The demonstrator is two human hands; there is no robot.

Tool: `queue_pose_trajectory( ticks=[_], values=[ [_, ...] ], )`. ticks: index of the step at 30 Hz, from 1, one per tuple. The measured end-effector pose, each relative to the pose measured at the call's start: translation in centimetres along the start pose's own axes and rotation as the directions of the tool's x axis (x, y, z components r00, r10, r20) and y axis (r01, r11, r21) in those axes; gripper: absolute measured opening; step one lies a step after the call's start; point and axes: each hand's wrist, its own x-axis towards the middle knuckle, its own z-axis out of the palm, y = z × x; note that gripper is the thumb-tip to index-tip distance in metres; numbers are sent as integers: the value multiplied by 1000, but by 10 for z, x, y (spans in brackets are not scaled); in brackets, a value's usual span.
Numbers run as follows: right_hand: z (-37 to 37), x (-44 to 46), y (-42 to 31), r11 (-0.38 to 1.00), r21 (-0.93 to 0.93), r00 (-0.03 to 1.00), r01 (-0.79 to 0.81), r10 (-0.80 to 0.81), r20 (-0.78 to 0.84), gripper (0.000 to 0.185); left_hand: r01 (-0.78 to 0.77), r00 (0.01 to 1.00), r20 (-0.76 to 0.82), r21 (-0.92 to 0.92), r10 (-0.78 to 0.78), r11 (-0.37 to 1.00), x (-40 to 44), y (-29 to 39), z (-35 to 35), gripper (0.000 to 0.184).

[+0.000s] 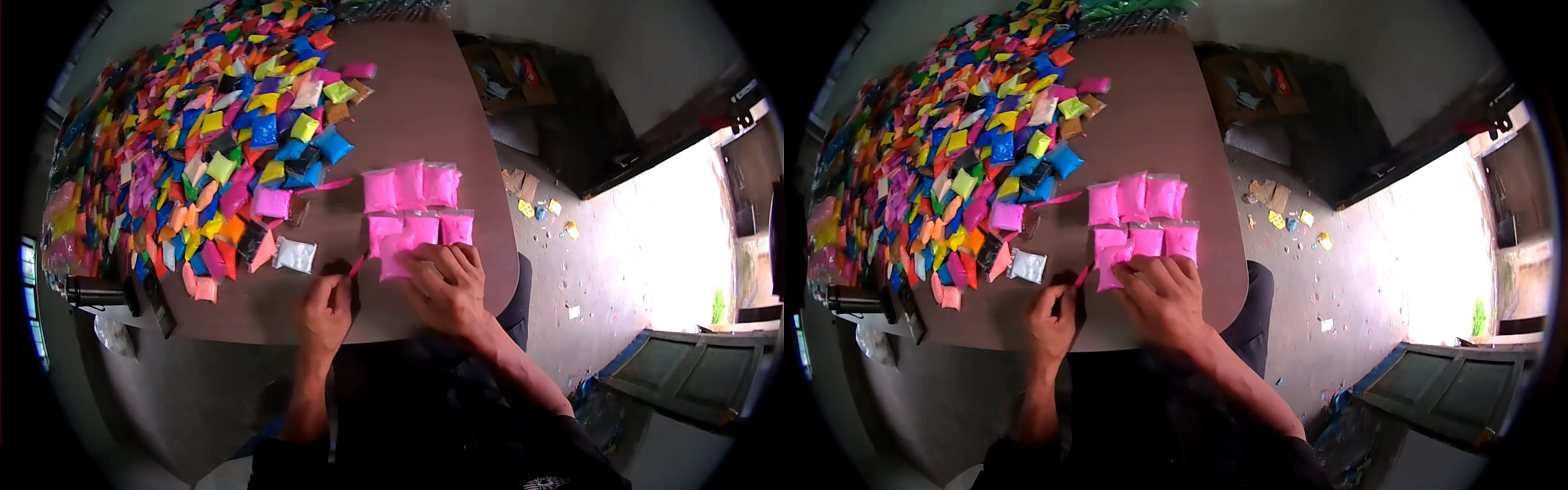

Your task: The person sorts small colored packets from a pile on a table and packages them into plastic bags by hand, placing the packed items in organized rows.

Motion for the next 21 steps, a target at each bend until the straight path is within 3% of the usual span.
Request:
queue_pose_trajectory(
  ticks=[7, 12, 17, 21],
  values=[
    [38, 18, 2, 998, -53, 999, -43, 44, 15, 33, 11, 1000, -22, -66, -13, 998, 0, 1, -2, 10],
    [42, 11, 2, 992, -104, 997, -71, 72, -2, 33, -122, 990, -53, 108, 128, 987, -4, 2, 0, 10],
    [36, 13, -4, 986, -154, 996, -69, 76, 37, 35, -118, 989, -63, 179, 131, 977, -3, 10, -6, 10],
    [24, 2, -6, 992, -102, 998, -68, 66, -24, 38, -137, 989, -18, 223, 145, 965, -3, 10, -10, 12]
  ],
)
